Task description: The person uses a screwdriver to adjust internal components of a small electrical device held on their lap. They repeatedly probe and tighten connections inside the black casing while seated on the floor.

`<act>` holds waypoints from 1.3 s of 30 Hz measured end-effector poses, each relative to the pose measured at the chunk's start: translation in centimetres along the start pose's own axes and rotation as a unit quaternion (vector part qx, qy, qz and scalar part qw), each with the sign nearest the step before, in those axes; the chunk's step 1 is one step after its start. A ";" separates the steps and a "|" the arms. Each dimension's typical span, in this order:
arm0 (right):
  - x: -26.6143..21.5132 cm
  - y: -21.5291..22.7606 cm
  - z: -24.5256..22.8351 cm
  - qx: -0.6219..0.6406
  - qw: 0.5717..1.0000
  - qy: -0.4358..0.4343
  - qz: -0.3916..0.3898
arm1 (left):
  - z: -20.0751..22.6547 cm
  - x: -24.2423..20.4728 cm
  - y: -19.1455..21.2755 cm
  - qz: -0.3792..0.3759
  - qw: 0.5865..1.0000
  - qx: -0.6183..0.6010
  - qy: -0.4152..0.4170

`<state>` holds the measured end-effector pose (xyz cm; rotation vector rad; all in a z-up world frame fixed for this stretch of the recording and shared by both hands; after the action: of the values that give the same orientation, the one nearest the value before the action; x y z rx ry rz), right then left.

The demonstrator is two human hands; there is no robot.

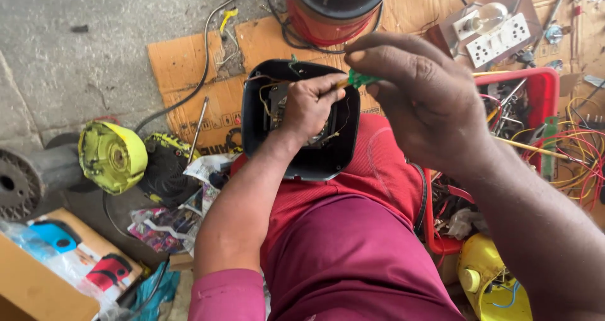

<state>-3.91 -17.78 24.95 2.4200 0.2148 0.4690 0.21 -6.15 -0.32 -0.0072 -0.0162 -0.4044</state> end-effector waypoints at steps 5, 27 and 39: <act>-0.1 -0.1 0.5 0.018 1.000 0.003 0.002 | -0.6 0.1 0.2 -0.008 0.999 0.027 0.046; -0.1 -0.8 1.3 0.025 0.999 -0.011 -0.022 | -1.0 0.5 0.1 -0.026 0.994 0.049 0.097; 0.2 -0.2 0.4 0.038 0.999 -0.021 -0.031 | -1.2 0.4 0.0 -0.027 0.993 0.075 0.085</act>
<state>-3.58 -17.78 24.54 2.4869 0.2947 0.3884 0.62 -6.32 -1.53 0.1757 0.1209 -0.4565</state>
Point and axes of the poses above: each hand's wrist, its own x-axis towards the middle knuckle, its own y-axis out of the back of the hand, z = x × y, the point moved 5 cm from there along x, towards the middle knuckle, and after that the axes turned 4 degrees about -y, right-handed, at the moved point
